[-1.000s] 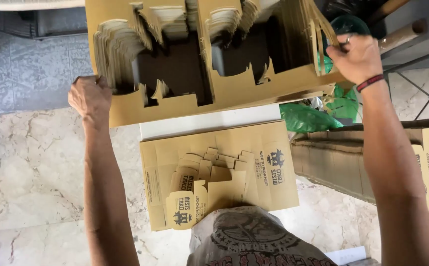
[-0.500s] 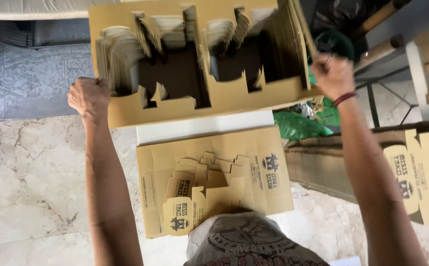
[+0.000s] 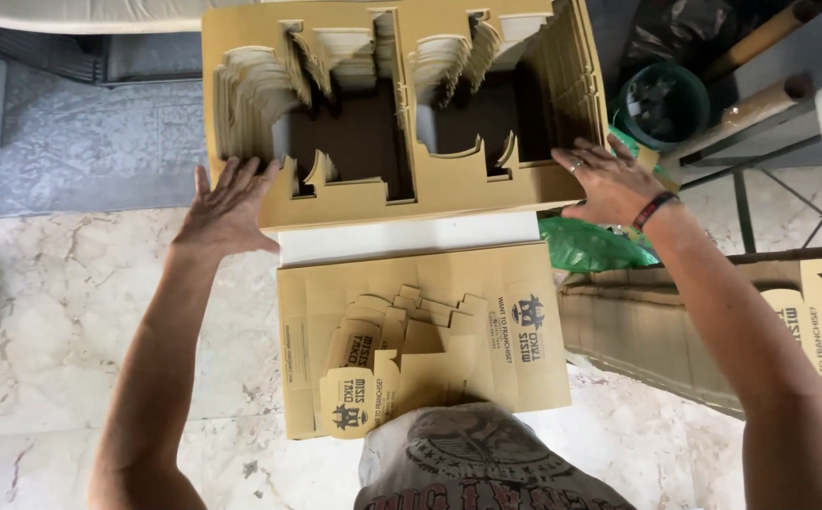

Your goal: Manually stripping away pre-cut waste sections from cardboard sheets and stacking the finished pieces.

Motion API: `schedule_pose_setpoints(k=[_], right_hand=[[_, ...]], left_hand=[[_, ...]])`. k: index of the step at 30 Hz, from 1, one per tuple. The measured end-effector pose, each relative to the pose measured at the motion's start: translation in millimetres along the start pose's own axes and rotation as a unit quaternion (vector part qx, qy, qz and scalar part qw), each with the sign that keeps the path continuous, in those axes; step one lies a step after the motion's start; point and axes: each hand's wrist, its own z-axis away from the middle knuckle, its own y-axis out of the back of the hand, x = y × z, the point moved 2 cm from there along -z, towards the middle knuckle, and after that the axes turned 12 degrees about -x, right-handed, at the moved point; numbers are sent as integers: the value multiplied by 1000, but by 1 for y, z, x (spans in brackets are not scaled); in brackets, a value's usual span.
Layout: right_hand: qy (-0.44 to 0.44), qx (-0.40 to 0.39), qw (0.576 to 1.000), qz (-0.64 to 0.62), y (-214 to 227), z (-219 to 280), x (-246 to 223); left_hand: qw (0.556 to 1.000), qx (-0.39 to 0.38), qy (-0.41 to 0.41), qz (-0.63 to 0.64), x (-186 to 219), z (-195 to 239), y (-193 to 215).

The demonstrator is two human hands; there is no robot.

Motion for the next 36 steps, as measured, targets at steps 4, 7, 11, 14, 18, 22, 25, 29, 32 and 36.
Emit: schedule_pose_setpoints(k=[4,7,11,14,18,22,25,29,32,36], right_hand=[[-7,-10,1000,20,-31,-34,29],[-2,-50,999,10,-42,-35,31],[-16,-72,996,57,-29,-39,30],[-10,-98,995,22,-17,-32,25],[13,240,956,-167,5,11,25],[-143,364,884,-256,-41,-30,96],[-232,270,864,-355,-42,-60,111],[-256,102,888,-368,-31,-80,95],[-268,99,915,-284,-70,-112,127],[-245,105,945,-190,-72,-89,121]], left_hand=[[995,68,2,-74,-26,-21,-10],[997,39,-17,-71,-17,-11,-3],[985,95,-37,-141,-29,-20,-5],[992,56,-28,-111,-32,-24,-5],[991,122,-46,-35,-19,6,0],[986,158,7,55,-10,1,4],[939,241,137,204,-13,-14,9],[901,268,194,282,-40,-67,-33],[886,336,168,270,-50,-83,-47],[848,401,98,331,-63,-50,-63]])
